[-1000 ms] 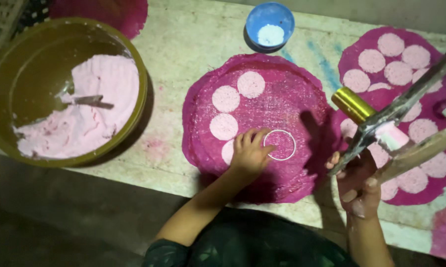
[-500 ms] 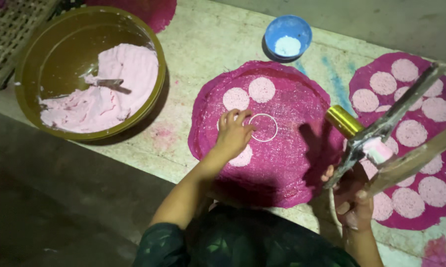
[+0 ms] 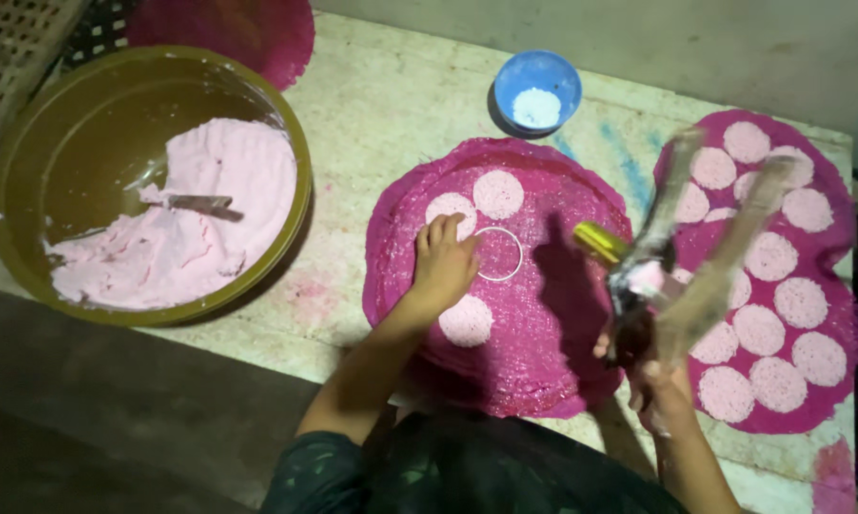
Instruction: The person scoops pink dough into a handheld press and stamps circular pieces onto a pink mat. They repeatedly refill the press from a bowl and arrange the finished circles on the mat and a nearby tray.
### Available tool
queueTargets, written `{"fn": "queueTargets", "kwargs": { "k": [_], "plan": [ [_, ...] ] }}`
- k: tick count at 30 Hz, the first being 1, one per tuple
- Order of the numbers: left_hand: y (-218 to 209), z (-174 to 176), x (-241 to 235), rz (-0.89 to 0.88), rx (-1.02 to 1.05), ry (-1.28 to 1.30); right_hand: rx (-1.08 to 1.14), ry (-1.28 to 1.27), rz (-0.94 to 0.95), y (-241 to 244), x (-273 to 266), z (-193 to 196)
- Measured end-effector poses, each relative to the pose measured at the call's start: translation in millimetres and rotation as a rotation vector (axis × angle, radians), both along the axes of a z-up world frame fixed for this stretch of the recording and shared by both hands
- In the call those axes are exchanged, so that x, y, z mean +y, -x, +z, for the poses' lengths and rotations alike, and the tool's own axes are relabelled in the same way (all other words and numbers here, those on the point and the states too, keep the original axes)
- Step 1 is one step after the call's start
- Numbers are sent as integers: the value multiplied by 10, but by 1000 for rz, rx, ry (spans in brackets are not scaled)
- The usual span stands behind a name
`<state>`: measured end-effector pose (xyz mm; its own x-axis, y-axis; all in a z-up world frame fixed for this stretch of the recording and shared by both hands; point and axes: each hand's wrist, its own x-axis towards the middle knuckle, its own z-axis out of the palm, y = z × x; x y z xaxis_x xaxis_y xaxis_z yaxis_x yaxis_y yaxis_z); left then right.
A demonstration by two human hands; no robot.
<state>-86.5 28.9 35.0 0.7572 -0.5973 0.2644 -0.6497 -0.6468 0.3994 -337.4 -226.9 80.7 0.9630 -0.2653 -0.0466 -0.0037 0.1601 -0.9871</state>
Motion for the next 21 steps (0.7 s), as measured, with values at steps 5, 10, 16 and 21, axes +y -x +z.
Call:
{"fn": "queueTargets", "kwargs": {
  "k": [5, 10, 16, 21],
  "plan": [
    [-141, 361, -87, -148, 877, 934, 243, 112, 380, -455, -50, 13],
    [-317, 731, -95, -789, 1594, 1814, 857, -7, 572, -944, 1, 446],
    [-480, 538, -404, -726, 1526, 2159, 926, 489, 802, -1563, -201, 1010],
    [-762, 201, -461, -680, 1435, 2255, 942, 708, 759, -1897, -86, 1074]
  ]
}}
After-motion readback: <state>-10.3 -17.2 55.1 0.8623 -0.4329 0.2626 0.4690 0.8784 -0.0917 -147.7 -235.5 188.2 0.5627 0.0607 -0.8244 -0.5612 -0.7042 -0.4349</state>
